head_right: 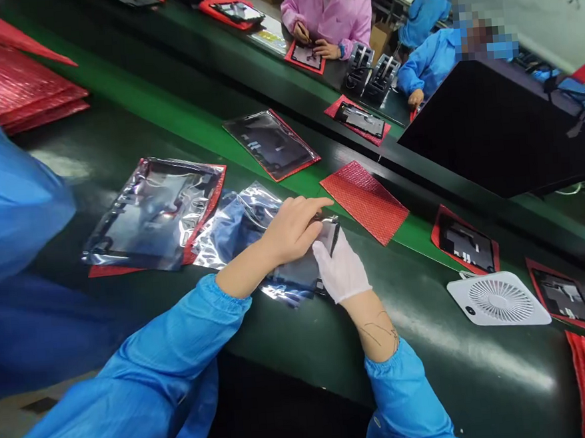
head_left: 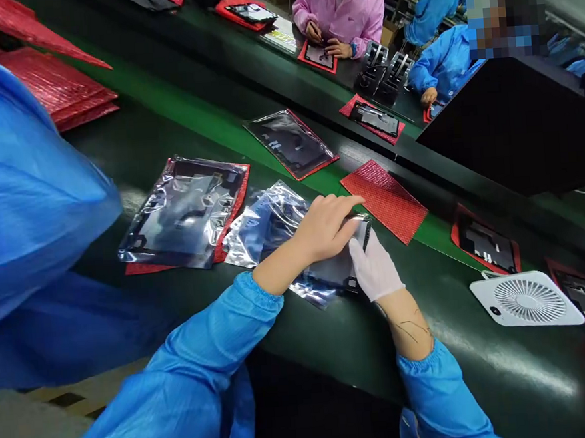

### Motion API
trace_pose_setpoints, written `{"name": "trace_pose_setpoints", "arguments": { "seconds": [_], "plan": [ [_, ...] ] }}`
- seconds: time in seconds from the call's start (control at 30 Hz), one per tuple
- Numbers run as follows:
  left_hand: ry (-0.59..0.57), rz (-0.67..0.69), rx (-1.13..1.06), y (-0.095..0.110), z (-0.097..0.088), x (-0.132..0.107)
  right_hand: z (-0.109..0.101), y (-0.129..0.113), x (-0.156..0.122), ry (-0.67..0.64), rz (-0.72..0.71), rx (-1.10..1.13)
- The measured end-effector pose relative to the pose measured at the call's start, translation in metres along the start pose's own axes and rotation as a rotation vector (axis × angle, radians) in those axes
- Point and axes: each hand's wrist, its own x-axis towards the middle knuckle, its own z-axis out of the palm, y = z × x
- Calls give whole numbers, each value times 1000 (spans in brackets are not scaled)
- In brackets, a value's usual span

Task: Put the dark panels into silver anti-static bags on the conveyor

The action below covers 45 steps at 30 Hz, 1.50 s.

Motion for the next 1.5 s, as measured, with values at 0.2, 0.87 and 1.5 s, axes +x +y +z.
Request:
{"name": "trace_pose_setpoints", "arguments": {
  "seconds": [0.2,0.87,1.5],
  "plan": [
    [97,46,-71,7,-4,-2,33,11,25,-125,-116,141],
    [-345,-32,73,-33,42,-6,-106,138,68,529,485,-85],
    [-238,-112,-22,-42,53,-9,-74,138,50,18,-144,-89]
  ]
}}
